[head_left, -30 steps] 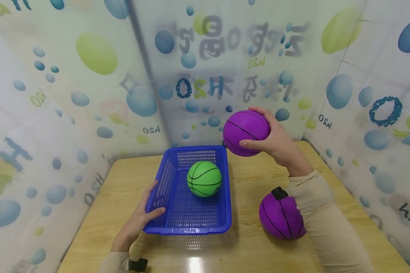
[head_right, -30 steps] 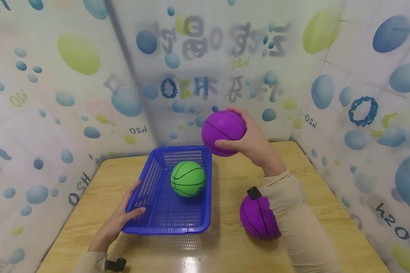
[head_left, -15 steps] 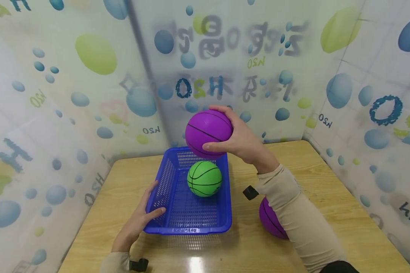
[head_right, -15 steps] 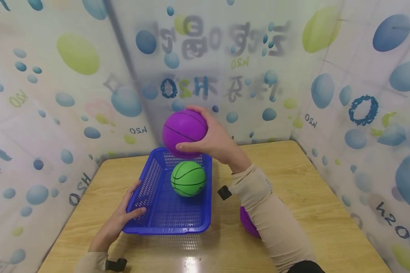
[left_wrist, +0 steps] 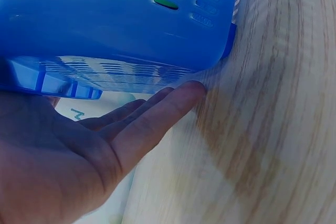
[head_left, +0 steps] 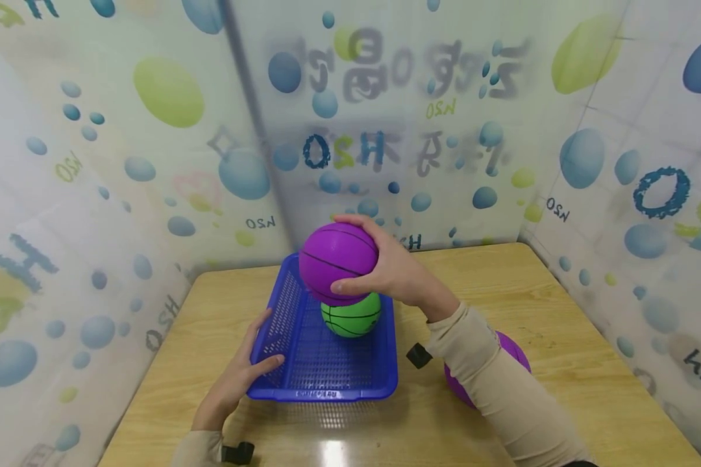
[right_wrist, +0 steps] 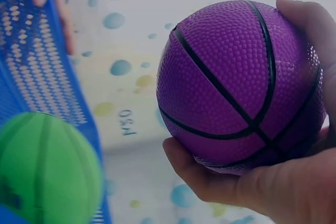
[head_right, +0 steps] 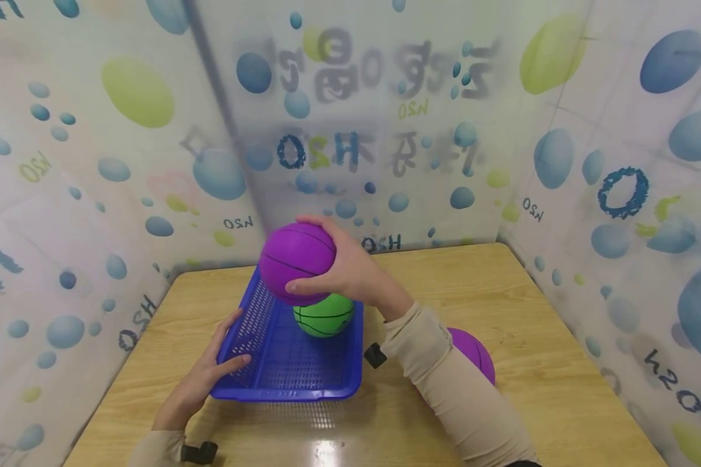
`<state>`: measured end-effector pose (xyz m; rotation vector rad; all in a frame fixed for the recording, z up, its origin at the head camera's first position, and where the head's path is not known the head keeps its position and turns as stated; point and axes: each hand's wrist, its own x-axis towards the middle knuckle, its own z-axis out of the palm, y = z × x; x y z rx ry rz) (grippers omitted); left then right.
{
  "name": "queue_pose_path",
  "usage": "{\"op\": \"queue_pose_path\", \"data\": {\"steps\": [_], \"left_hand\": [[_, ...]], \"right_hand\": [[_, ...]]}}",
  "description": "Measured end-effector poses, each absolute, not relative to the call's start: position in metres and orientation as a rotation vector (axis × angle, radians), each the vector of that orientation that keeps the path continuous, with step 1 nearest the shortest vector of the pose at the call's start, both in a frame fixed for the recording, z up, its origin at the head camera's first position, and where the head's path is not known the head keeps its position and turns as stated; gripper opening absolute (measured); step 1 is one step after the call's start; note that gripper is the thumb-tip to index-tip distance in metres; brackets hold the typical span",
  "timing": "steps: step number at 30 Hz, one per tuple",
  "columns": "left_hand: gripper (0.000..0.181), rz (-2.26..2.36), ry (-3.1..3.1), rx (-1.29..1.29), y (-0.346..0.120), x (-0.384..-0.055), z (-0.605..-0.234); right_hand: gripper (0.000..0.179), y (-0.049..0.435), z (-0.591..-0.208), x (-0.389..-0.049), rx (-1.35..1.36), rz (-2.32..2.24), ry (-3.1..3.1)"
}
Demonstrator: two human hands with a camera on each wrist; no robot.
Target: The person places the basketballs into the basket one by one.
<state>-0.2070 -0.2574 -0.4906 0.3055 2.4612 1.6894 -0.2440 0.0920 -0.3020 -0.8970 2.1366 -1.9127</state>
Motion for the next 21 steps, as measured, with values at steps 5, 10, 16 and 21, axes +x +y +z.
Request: {"op": "queue_pose_path", "data": {"steps": [5,10,16,21], "left_hand": [[0.086,1.717,2.444,0.318,-0.258,-0.208,-0.492],[0.085,1.72,2.441,0.322,-0.259,-0.209,-0.492],[0.085,1.725,2.451,0.321,-0.258,-0.209,-0.492],[0.086,1.737,2.442,0.345,-0.258,-0.209,-0.493]], "right_hand": [[0.094,0.092,-0.347,-0.244,-0.869,-1.871,2.138],[0.094,0.089,-0.375,-0.234,-0.853,-1.831,2.127],[0.092,0.09,-0.389,-0.228,-0.845,-1.834,2.111],[0.093,0.093,-0.393,-0.226,-0.848,-1.848,2.101]]}}
